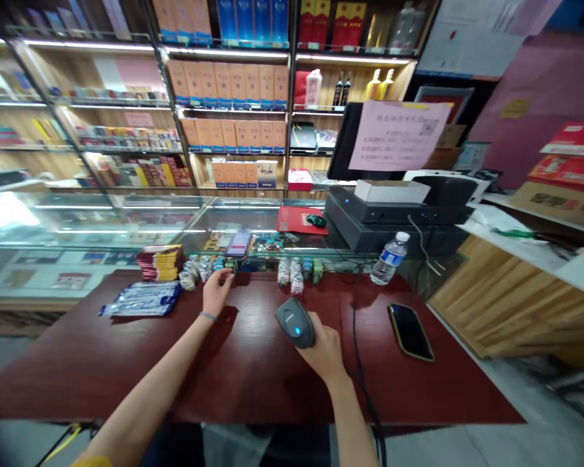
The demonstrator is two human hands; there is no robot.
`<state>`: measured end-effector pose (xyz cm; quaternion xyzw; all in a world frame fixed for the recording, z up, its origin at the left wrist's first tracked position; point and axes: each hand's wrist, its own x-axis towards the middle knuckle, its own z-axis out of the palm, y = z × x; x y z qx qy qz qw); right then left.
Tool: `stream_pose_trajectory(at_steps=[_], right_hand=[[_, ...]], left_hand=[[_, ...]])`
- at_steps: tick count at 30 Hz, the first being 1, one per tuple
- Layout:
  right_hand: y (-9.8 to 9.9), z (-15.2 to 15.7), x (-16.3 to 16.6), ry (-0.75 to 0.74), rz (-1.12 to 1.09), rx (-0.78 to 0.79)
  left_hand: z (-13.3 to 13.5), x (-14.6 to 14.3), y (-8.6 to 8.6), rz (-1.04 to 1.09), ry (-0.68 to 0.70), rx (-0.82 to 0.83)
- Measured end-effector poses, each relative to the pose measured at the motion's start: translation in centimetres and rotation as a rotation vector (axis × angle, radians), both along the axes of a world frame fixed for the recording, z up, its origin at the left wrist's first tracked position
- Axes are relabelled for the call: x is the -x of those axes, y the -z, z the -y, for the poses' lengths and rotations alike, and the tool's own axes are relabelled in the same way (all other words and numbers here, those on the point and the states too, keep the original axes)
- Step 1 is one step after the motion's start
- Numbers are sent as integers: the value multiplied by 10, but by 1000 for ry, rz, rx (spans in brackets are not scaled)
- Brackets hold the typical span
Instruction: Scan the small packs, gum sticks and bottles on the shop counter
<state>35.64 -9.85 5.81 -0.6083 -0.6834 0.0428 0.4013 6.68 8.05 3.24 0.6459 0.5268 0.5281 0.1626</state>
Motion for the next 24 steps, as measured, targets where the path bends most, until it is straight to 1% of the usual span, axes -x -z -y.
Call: stream_pose_trajectory(at_steps=[2,4,7,10,13,15,17,20,22,24], right_hand=[[-1,-8,18,-40,-6,18],[-1,-15,33,-80,-6,29],[-1,-22,51,-128,-8,42],[0,-26,60,-164,-33,61],[-1,-26,62,-173,-59,74],[-2,-25,61,-166,-60,72],[-2,-24,59,-160,-51,66],[-1,-23,56,-143,-36,55],[0,-23,55,-137,-30,47],[1,-22,53,-143,-30,46]], left_hand=[[3,33,14,12,-87,33],[3,57,23,18,-133,55],[-2,75,28,-8,-127,61],[-12,75,27,-66,-65,78],[-23,69,26,-92,15,130],[-28,65,29,-114,38,147],[-31,61,32,-148,28,131],[-30,57,33,-156,-31,72],[-28,56,32,-134,-58,41],[-25,56,29,-142,-48,36]])
